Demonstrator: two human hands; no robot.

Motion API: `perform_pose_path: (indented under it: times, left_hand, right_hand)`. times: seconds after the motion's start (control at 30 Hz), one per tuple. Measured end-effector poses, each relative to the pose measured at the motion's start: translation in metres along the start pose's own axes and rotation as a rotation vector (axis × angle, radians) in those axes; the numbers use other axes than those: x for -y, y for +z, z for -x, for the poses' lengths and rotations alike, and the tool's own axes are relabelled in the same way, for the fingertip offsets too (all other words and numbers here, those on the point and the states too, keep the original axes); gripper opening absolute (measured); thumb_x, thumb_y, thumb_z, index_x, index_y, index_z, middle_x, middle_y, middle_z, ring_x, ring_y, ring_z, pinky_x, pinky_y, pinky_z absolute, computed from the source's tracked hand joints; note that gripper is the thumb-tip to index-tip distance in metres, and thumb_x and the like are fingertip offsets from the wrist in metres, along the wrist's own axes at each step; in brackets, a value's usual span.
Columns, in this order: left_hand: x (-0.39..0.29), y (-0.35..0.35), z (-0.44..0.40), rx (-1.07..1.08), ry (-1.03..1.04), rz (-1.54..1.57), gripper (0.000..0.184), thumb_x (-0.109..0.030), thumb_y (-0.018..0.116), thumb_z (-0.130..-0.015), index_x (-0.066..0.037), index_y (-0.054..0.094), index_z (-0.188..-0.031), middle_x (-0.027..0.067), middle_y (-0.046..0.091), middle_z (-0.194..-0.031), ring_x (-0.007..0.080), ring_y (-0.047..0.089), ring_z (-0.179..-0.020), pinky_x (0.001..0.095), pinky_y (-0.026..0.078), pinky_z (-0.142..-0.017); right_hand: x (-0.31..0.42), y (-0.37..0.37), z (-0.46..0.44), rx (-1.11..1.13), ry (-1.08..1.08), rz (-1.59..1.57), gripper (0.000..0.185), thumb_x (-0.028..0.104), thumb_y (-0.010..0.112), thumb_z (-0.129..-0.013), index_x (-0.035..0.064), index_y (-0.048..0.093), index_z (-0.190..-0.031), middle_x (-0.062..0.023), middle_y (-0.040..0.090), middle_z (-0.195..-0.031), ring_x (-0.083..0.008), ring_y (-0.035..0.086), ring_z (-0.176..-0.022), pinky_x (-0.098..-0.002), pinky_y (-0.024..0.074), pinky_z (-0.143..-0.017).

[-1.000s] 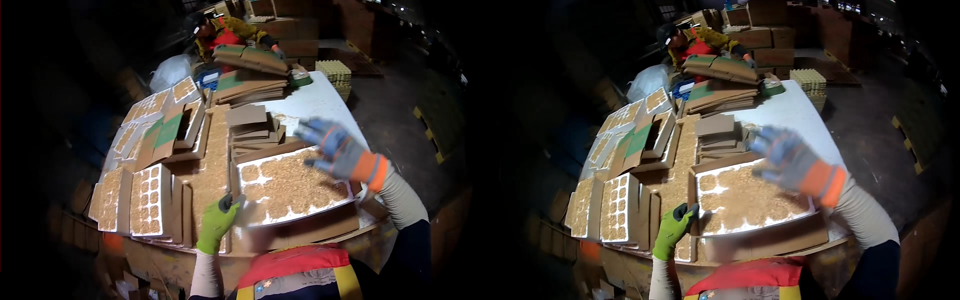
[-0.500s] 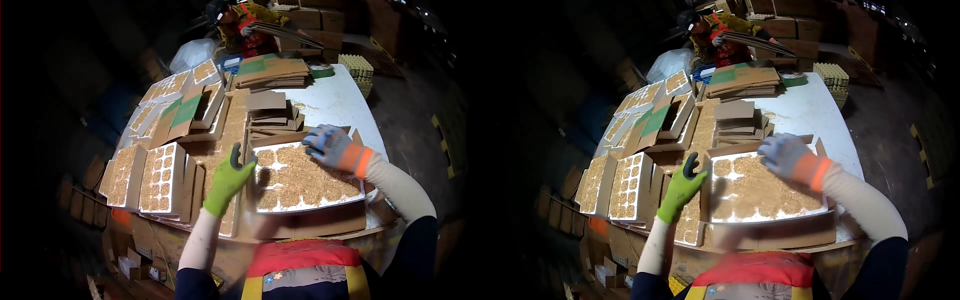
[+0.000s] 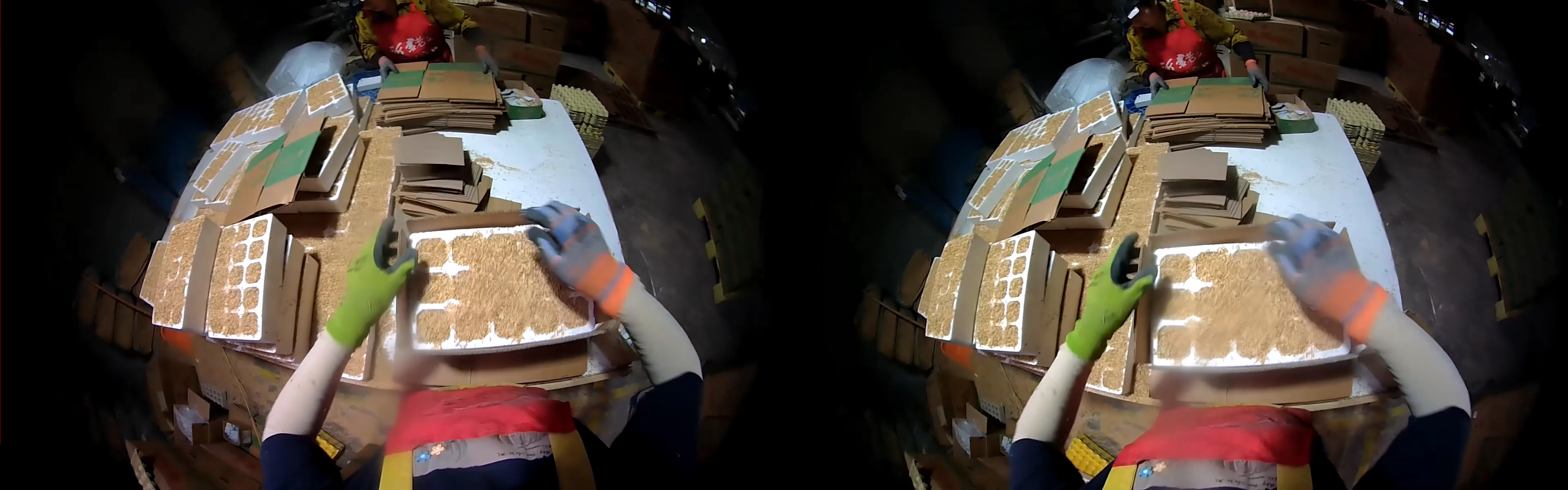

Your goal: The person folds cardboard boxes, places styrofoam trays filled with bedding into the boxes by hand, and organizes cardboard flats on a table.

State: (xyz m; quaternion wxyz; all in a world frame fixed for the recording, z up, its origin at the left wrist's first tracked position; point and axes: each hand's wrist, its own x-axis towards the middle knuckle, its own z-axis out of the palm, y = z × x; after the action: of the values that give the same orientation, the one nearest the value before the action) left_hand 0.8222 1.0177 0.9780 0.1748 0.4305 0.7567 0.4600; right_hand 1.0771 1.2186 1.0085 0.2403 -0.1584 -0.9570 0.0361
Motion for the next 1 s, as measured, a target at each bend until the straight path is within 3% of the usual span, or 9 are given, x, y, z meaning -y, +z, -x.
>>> perform_pose_path:
  times: [0.1,0.2,0.23,0.33,0.43,0.53,0.7,0.9,1.0]
  left_hand:
    - [-0.039,-0.015,0.012,0.02,0.36,-0.145,0.061,-0.004,0.069,-0.088,-0.002,0.044,-0.144,0.0115,0.056,-0.136,0.0188,0.059,-0.113,0.0322,0.05,-0.095]
    - [-0.044,-0.002,0.033,0.231,0.133,0.323,0.069,-0.017,0.07,-0.09,0.002,0.036,-0.147,0.0192,0.054,-0.133,0.0276,0.059,-0.118,0.0344,0.048,-0.099]
    - [-0.037,-0.005,0.036,0.287,0.162,0.021,0.074,-0.025,0.068,-0.092,0.004,0.03,-0.15,0.0203,0.05,-0.138,0.0278,0.055,-0.123,0.0357,0.045,-0.103]
    - [-0.03,-0.005,0.025,0.362,-0.096,0.125,0.081,-0.034,0.067,-0.093,0.004,0.026,-0.151,0.0221,0.049,-0.138,0.0286,0.052,-0.126,0.0355,0.043,-0.105]
    - [-0.069,-0.018,0.021,0.489,-0.354,0.103,0.074,-0.034,0.065,-0.095,0.0,0.03,-0.15,0.0195,0.053,-0.13,0.0256,0.056,-0.114,0.0354,0.048,-0.098]
    - [-0.067,-0.029,0.024,0.653,-0.311,-0.022,0.066,-0.032,0.063,-0.096,-0.004,0.034,-0.148,0.016,0.056,-0.12,0.022,0.06,-0.099,0.0324,0.053,-0.085]
    - [-0.066,-0.031,0.041,0.682,-0.233,-0.054,0.045,-0.008,0.053,-0.095,0.0,0.044,-0.138,0.025,0.046,-0.137,0.0373,0.053,-0.12,0.0402,0.046,-0.101]
    - [-0.065,-0.036,0.022,0.762,-0.612,0.202,0.039,-0.007,0.052,-0.097,0.003,0.046,-0.134,0.0217,0.046,-0.141,0.0348,0.053,-0.125,0.0367,0.046,-0.104]
    - [-0.042,-0.04,0.021,0.732,0.347,-0.243,0.038,-0.034,0.043,-0.105,-0.009,0.052,-0.132,0.0078,0.06,-0.115,0.0163,0.062,-0.103,0.0272,0.054,-0.085]
  right_hand:
    - [0.0,-0.049,0.026,0.111,0.365,-0.292,0.044,0.017,0.064,-0.09,0.0003,0.05,-0.128,-0.0171,0.059,-0.106,-0.0311,0.06,-0.096,-0.0385,0.0506,-0.086]
    - [-0.006,-0.057,0.058,0.231,0.675,-0.622,0.049,0.02,0.066,-0.093,-0.0026,0.047,-0.133,-0.0125,0.06,-0.109,-0.0206,0.059,-0.092,-0.0347,0.0501,-0.081]
    - [-0.006,-0.058,0.061,0.273,0.76,-0.792,0.052,0.021,0.066,-0.094,-0.0031,0.045,-0.134,-0.0101,0.061,-0.108,-0.016,0.058,-0.088,-0.033,0.0503,-0.078]
    - [0.001,-0.066,0.055,0.398,0.986,-0.899,0.063,0.023,0.069,-0.093,-0.0041,0.04,-0.141,-0.0074,0.062,-0.102,-0.011,0.056,-0.079,-0.0281,0.049,-0.069]
    - [0.0,-0.063,0.052,0.441,1.028,-0.787,0.064,0.023,0.07,-0.093,-0.0047,0.039,-0.141,-0.0084,0.063,-0.096,-0.0109,0.055,-0.076,-0.0277,0.0482,-0.067]
    - [0.0,-0.067,0.046,0.502,1.12,-0.782,0.071,0.024,0.068,-0.094,-0.0088,0.032,-0.146,-0.0215,0.049,-0.141,-0.0225,0.048,-0.129,-0.0337,0.0409,-0.107]
    - [-0.012,-0.06,0.057,0.392,0.981,-0.983,0.069,0.022,0.065,-0.096,-0.0107,0.03,-0.146,-0.0229,0.051,-0.137,-0.0234,0.052,-0.124,-0.0321,0.0433,-0.102]
    - [-0.025,-0.057,0.068,0.455,1.004,-0.88,0.071,0.026,0.065,-0.096,-0.0122,0.031,-0.144,-0.0242,0.045,-0.144,-0.0266,0.045,-0.133,-0.0338,0.0379,-0.11]
    - [-0.032,-0.055,0.074,0.472,0.978,-0.745,0.072,0.03,0.067,-0.095,-0.0109,0.033,-0.144,-0.0227,0.047,-0.143,-0.0245,0.048,-0.131,-0.0326,0.0394,-0.109]
